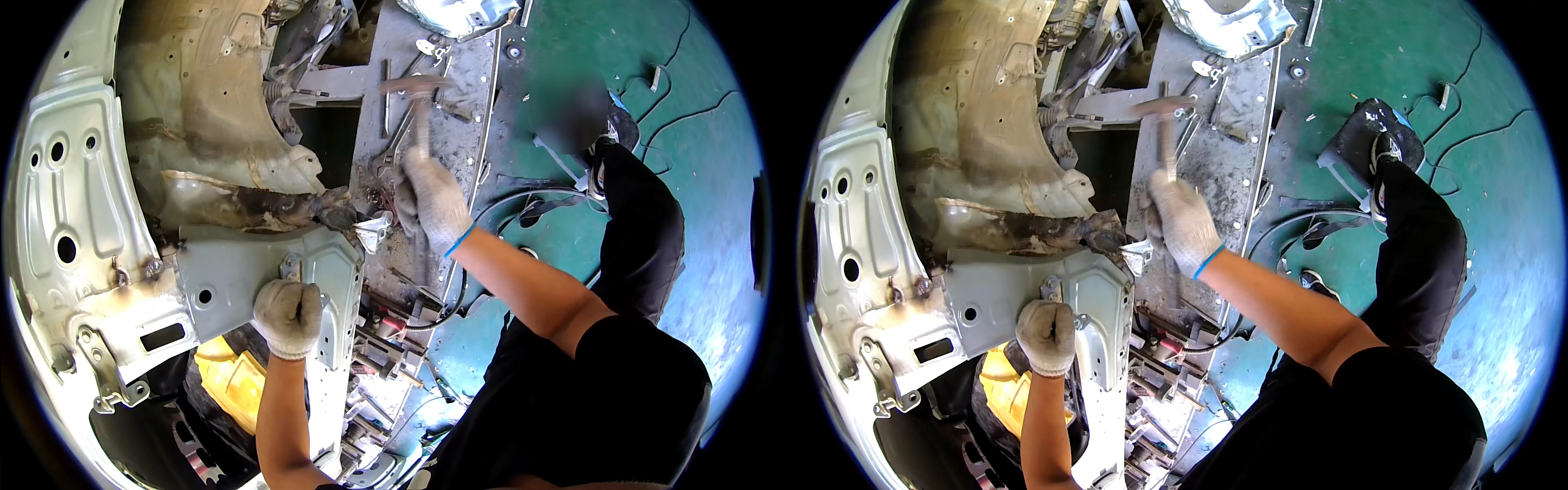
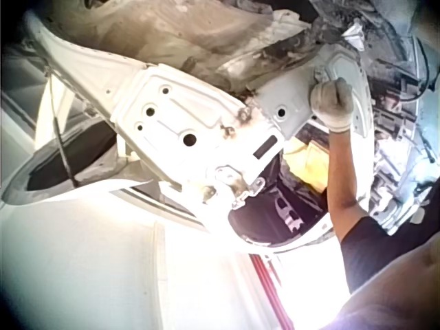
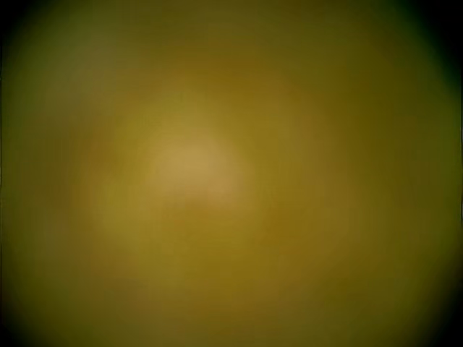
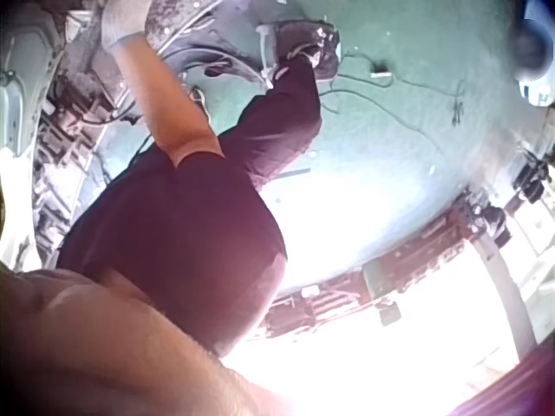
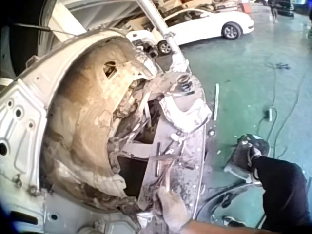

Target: The person works on a car's front frame in a workshop, using a hammer to shape and align a metal panel. They repeatedly position the panel, strike it, and adjust its placement while another person briefly assists with tape.

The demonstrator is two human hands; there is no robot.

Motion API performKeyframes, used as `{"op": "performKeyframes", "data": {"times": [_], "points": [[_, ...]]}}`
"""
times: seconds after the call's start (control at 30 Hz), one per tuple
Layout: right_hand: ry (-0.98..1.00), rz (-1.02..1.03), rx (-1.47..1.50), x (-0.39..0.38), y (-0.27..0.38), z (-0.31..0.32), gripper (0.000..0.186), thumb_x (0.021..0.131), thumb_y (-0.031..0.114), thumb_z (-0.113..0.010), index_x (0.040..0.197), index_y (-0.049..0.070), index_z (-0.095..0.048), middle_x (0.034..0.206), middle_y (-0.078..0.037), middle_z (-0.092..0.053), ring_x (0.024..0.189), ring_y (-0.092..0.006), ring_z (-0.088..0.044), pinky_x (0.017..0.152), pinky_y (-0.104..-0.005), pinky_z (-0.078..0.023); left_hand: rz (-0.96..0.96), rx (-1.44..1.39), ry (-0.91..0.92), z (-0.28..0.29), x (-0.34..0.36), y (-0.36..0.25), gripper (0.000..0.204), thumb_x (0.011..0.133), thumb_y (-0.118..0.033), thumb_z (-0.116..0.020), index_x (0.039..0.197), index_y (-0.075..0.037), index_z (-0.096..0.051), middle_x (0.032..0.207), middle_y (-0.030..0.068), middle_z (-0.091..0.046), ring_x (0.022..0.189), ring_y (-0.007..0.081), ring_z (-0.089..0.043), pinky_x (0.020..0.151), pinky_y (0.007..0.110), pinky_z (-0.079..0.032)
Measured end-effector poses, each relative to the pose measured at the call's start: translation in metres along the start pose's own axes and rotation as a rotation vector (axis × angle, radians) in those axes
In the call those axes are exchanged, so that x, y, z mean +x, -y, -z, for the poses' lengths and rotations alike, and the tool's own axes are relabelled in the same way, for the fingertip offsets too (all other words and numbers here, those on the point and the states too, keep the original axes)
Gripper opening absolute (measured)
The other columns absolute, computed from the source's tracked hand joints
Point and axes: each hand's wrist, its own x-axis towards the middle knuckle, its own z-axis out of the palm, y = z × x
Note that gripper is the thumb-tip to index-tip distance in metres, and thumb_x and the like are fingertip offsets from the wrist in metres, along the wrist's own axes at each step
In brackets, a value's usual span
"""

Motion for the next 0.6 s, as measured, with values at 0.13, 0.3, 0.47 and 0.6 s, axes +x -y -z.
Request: {"op": "performKeyframes", "data": {"times": [0.13, 0.3, 0.47, 0.6], "points": [[0.284, -0.179, -0.941, -0.014, -0.046, -0.008, 0.050, 0.109, 0.052, -0.054, 0.100, 0.004, -0.063, 0.063, -0.003, -0.054, 0.052, -0.0169, -0.054, 0.046, -0.0355, -0.044, -0.007, 0.010, -0.001, 0.001, 0.001, -0.001, 0.019, 0.080, -0.004, -0.072, 0.068, -0.008, -0.058, 0.067, 0.0119, -0.061, 0.059, 0.0361, -0.057, 0.057, 0.046, -0.047], [0.329, -0.500, -0.654, -0.007, -0.032, -0.007, 0.057, 0.109, 0.057, -0.053, 0.100, 0.003, -0.068, 0.069, -0.004, -0.060, 0.053, -0.0155, -0.055, 0.049, -0.0374, -0.046, 0.005, 0.002, -0.004, 0.002, 0.004, -0.002, 0.018, 0.080, -0.004, -0.072, 0.068, -0.008, -0.059, 0.068, 0.0112, -0.063, 0.059, 0.0357, -0.058, 0.057, 0.046, -0.048], [0.037, -0.095, -0.151, 0.008, 0.013, 0.000, 0.058, 0.105, 0.069, -0.051, 0.091, 0.012, -0.053, 0.058, 0.003, -0.045, 0.043, -0.0107, -0.042, 0.041, -0.0296, -0.037, -0.003, 0.001, 0.015, 0.002, 0.003, -0.001, 0.017, 0.079, -0.003, -0.072, 0.069, -0.008, -0.060, 0.069, 0.0106, -0.063, 0.061, 0.0353, -0.060, 0.059, 0.045, -0.049], [0.045, -0.202, -0.375, -0.014, -0.017, -0.012, 0.045, 0.112, 0.050, -0.048, 0.091, 0.010, -0.055, 0.060, 0.000, -0.050, 0.044, -0.0151, -0.049, 0.042, -0.0347, -0.040, 0.009, 0.011, 0.015, 0.003, 0.002, -0.001, 0.016, 0.080, -0.004, -0.072, 0.069, -0.008, -0.061, 0.068, 0.0102, -0.063, 0.061, 0.0349, -0.060, 0.060, 0.045, -0.050]]}}
